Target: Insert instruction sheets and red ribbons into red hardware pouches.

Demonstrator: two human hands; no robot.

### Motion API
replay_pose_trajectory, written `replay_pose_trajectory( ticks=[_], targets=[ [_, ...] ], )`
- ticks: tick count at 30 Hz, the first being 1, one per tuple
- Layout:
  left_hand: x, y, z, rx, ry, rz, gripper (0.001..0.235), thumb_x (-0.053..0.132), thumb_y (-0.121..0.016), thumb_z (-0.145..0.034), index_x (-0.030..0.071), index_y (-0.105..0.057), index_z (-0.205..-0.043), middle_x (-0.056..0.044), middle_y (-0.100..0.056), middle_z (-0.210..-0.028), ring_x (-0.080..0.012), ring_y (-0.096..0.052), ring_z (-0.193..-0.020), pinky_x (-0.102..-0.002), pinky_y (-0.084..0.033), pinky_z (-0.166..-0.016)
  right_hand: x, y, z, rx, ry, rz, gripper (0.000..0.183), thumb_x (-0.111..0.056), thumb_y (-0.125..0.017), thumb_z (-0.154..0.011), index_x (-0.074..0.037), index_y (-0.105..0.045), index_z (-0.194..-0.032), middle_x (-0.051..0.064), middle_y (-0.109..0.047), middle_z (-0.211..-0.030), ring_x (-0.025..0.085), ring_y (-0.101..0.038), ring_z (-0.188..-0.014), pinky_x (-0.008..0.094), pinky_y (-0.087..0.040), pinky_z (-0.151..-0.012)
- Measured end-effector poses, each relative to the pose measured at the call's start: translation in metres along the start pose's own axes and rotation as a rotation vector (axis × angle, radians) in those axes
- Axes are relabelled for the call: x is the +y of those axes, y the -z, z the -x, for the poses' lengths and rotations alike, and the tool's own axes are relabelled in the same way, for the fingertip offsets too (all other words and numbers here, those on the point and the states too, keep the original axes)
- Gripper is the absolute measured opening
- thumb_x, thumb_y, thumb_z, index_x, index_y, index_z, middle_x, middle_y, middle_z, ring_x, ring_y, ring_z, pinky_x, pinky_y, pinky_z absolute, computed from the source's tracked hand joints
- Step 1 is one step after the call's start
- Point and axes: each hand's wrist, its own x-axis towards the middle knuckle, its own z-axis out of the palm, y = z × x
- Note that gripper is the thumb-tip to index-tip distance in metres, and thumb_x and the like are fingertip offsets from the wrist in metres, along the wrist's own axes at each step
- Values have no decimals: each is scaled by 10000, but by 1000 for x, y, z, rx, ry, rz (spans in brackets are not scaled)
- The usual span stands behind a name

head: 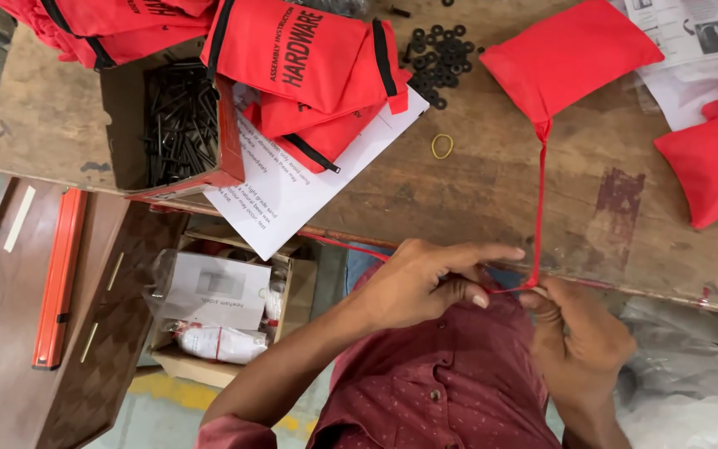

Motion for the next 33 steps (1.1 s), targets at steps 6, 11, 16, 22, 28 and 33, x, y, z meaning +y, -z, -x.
replay_pose_trajectory(
  ticks=[6, 11, 16, 22, 28, 33],
  targets=[
    [9, 3, -11, -61, 30, 54, 726, -33, -710, -910, 222, -464, -1544, -60, -787, -1029, -182, -792, -987, -313, -620, -876, -7, 4, -1, 3, -29, -9, 215, -3, -777, -949, 3, -701, -1150, 138, -732, -984, 201, -711, -772, 277, -529, -695],
    [3, 1, -27, -93, -97, 25, 590, -65, -691, -927, 219, -593, -1435, -72, -753, -1246, -173, -798, -973, -296, -640, -854, 4, 6, 6, 47, 52, 57, 213, -7, -802, -939, -2, -702, -1128, 155, -719, -986, 230, -702, -787, 300, -524, -692],
    [-14, -6, -48, 37, -222, -107, 294, -53, -708, -863, 117, -732, -1102, -43, -775, -1034, -187, -786, -948, -293, -625, -825, 0, 13, -2, 76, 81, 103, 105, 6, -762, -1037, 9, -702, -1123, 139, -727, -947, 211, -711, -814, 282, -522, -710],
    [-11, -21, -49, 199, -112, -80, 163, 92, -801, -854, 82, -740, -1005, -74, -740, -891, -217, -758, -793, -321, -569, -674, 6, 12, -8, 102, -74, 58, 65, 13, -745, -1038, 17, -701, -1086, 104, -684, -840, 144, -662, -694, 255, -491, -652],
    [-56, -16, -31, 376, 88, -421, 139, 162, -857, -893, 114, -750, -968, -92, -740, -848, -250, -733, -729, -349, -548, -644, 76, 29, -20, 187, -40, 114, 112, -89, -679, -1114, -11, -692, -1035, 123, -709, -936, 194, -673, -793, 310, -497, -729],
    [26, 6, 4, 98, 134, -119, 740, 40, -727, -858, 166, -446, -1531, -27, -778, -833, -187, -736, -679, -308, -557, -659, 87, 55, -50, 20, -234, -46, 200, -133, -624, -1047, 8, -691, -1172, 171, -711, -1040, 235, -675, -903, 349, -514, -839]
  ],
)
